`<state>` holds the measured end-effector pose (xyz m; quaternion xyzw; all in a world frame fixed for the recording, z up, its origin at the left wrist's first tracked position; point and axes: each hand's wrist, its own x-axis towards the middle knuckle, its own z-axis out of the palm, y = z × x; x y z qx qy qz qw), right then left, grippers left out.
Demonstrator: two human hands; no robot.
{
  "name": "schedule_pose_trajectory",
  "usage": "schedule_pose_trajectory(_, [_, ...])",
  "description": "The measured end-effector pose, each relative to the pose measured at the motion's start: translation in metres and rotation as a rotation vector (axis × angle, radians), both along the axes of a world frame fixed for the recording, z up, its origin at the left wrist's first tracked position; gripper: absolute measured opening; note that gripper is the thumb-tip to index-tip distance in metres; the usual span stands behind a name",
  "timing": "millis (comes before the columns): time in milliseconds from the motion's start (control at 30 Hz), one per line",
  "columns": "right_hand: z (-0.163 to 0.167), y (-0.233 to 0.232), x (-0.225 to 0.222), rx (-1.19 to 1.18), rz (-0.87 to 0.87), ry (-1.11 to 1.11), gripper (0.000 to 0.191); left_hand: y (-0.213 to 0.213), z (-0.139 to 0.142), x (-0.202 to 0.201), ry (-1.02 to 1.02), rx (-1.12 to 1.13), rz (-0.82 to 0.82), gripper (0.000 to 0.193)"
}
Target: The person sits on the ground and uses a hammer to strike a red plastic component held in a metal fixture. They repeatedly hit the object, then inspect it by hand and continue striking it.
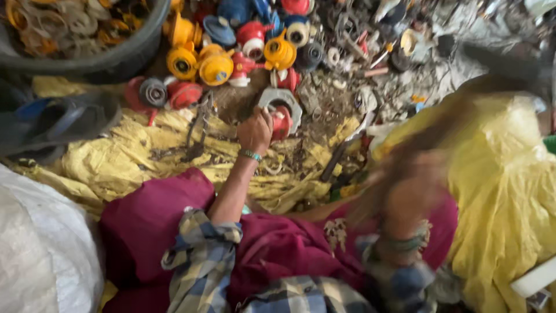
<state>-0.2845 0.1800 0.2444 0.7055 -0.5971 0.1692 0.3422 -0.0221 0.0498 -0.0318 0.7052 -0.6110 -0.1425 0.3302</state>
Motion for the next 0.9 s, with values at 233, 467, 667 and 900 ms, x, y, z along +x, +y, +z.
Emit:
schedule_pose_trajectory(233, [0.007, -0.053, 0.095, 0.136, 0.08, -0.488, 0.038, -0.004, 0.0, -0.004, 0.052, 0.024, -0.049, 0.033])
schedule_pose_trajectory(467, [-0.131, 0.028, 0.065, 0.884, -0.233, -1.18, 0.033, -0.002, -0.008, -0.01, -0.165, -0.059, 0.042, 0.039])
schedule_pose_trajectory(667, [0.007, -0.01, -0.044, -0.207, -0.093, -0.042, 0.019, -0.003, -0.008, -0.001, 0.069, -0.066, -0.043, 0.033])
schedule_pose_trajectory(900, [-0.039, -0.031, 0.079, 0.395, -0.001, -0.431, 0.027, -0.002, 0.0, -0.002, 0.048, -0.002, -0.053, 0.034])
